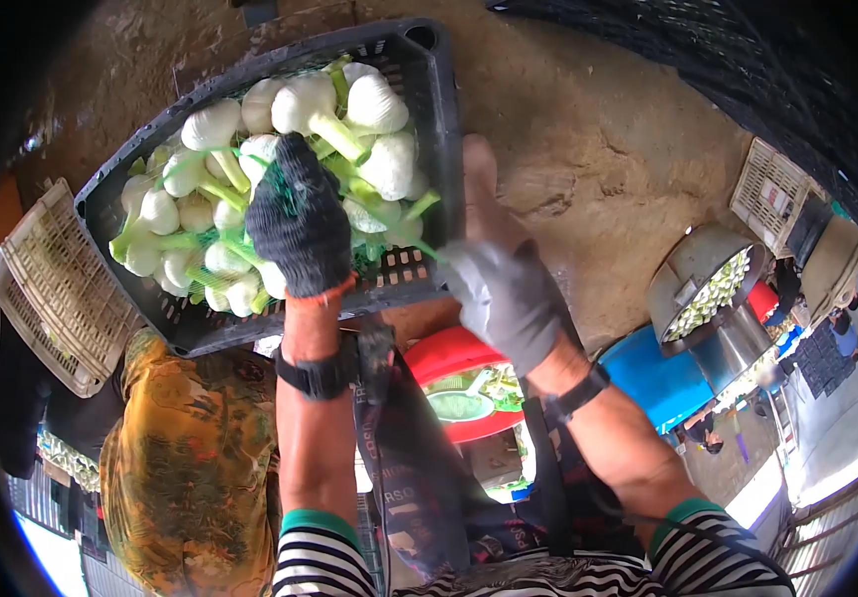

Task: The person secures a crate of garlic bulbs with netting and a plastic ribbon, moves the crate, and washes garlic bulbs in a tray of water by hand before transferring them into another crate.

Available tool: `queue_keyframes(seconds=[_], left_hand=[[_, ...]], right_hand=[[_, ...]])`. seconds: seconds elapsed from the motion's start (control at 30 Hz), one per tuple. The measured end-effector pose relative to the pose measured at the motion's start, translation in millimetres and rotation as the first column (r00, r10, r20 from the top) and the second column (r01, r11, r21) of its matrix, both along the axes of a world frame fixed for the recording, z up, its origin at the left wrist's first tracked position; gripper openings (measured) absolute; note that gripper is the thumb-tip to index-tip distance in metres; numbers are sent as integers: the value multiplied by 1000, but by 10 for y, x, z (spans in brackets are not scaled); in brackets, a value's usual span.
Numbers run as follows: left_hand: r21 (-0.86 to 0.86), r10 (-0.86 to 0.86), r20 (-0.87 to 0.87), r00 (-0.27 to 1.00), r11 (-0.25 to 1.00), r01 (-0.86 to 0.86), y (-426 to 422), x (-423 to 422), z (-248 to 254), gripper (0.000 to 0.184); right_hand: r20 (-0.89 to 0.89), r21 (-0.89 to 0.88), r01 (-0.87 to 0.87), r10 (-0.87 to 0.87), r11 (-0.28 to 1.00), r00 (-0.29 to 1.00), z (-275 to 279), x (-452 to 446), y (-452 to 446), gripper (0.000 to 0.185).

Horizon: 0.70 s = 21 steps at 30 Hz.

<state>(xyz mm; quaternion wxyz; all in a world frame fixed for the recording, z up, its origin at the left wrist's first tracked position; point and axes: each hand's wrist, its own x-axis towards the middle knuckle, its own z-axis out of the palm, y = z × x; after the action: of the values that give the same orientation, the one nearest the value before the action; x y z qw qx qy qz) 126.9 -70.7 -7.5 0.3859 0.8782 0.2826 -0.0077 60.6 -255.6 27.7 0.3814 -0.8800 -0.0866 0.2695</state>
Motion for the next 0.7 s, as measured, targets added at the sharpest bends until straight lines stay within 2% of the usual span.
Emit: queue_keyframes(seconds=[0.03, 0.07, 0.1, 0.17, 0.23, 0.27, 0.3, 0.37, 0.43, 0.47, 0.5, 0.53, 0.57, 0.67, 0.7], left_hand=[[15, -20, 67, 998, 1000, 19, -10, -16, 70, 40], [5, -29, 72, 997, 1000, 29, 16, -34, 96, 40], [-4, -42, 79, 996, 999, 42, 50, -44, 115, 40], [-75, -44, 53, 998, 996, 48, 101, 11, 177, 40], [-105, -62, -13, 998, 993, 60, 132, 22, 137, 37], [-125, -74, -46, 996, 990, 68, 148, 39, 93, 36], [255, -340, 192, 921, 923, 288, 228, 11, -76, 37], [160, -285, 95, 954, 950, 268, 288, 53, -91, 44], [-124, -85, -40, 996, 989, 79, 289, 77, -54, 49], [-138, -61, -55, 997, 989, 53, 288, 89, -45, 50], [-151, -38, -72, 997, 988, 27, 294, 101, -42, 51], [-163, -15, -89, 996, 987, 0, 283, 131, -14, 52], [-268, 166, -197, 966, 939, -216, 191, 199, 77, 52], [-280, 153, -175, 973, 939, -198, 202, 184, 33, 53], [-293, 160, -227, 961, 930, -224, 208, 195, 57, 53]], right_hand=[[-73, -19, 18, -19, 1000, 997, 78, -58, 80, 20], [-358, 124, 346, -283, 930, 890, 8, -277, 192, 15], [-542, 55, 502, -396, 863, 741, -72, -461, 307, 13], [-799, -76, 752, -491, 655, 348, -64, -390, 640, 12], [-918, -229, 901, -389, 369, -74, 27, -204, 816, 14], [-897, -117, 854, -423, 506, 128, 23, -260, 826, 15], [-842, -20, 768, -425, 640, 332, -9, -327, 824, 17], [-863, -89, 858, -469, 506, 187, 48, -257, 817, 23], [-684, 75, 895, -630, 440, 368, 50, -274, 830, 28], [-567, 163, 891, -699, 423, 435, 51, -263, 830, 31], [-386, 171, 776, -683, 607, 620, 48, -235, 789, 37], [-330, 180, 744, -672, 644, 662, 24, -201, 782, 37], [-274, 188, 708, -656, 681, 703, -8, -166, 790, 37], [-109, 216, 585, -576, 782, 810, -20, 66, 915, 33], [9, 181, 486, -496, 855, 868, -42, 142, 927, 31]])
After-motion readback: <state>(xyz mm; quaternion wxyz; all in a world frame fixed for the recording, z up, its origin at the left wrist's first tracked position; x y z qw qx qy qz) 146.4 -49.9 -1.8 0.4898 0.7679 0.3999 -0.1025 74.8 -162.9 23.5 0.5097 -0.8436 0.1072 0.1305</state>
